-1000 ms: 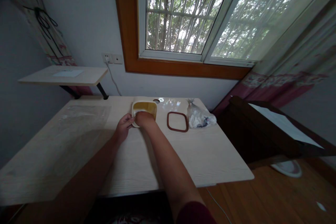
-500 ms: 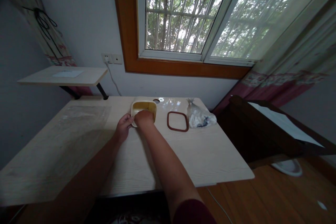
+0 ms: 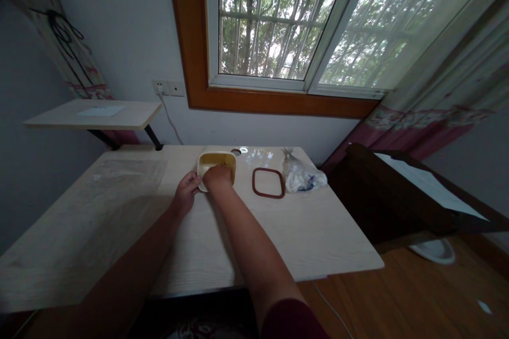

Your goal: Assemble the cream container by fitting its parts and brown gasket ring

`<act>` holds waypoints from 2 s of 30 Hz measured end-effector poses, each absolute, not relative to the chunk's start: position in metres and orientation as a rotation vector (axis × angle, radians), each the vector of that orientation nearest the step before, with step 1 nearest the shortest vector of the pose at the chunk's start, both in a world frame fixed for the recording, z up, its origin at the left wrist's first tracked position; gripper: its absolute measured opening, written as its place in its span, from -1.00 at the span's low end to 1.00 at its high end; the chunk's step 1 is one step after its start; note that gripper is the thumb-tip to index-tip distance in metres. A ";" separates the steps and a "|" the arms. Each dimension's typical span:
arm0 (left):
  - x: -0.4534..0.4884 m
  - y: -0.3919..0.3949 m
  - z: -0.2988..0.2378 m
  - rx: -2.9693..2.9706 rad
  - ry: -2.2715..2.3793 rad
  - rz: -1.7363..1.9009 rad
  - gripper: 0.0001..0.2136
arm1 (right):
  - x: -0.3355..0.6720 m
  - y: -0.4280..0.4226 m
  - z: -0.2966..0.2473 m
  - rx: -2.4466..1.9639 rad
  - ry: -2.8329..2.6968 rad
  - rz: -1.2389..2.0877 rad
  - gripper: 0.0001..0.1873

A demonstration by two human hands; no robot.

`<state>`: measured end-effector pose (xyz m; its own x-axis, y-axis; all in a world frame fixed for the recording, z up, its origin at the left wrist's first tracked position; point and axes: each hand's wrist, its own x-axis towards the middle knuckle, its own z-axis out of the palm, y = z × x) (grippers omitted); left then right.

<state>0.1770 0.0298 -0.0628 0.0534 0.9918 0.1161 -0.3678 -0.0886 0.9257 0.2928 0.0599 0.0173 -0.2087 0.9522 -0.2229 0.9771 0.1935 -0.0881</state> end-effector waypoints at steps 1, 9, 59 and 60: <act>0.177 0.029 -0.062 1.026 0.826 1.381 -0.56 | 0.294 0.061 0.016 1.913 2.332 -0.303 -0.57; 0.176 0.025 -0.056 0.978 0.845 1.388 -0.56 | 0.296 0.068 0.009 1.966 2.362 -0.264 -0.54; 0.180 0.025 -0.060 1.061 0.853 1.389 -0.58 | 0.352 -0.040 0.010 1.971 2.529 -0.107 -0.38; 0.180 0.025 -0.060 1.064 0.857 1.386 -0.58 | 0.348 -0.041 0.009 1.970 2.550 -0.127 -0.38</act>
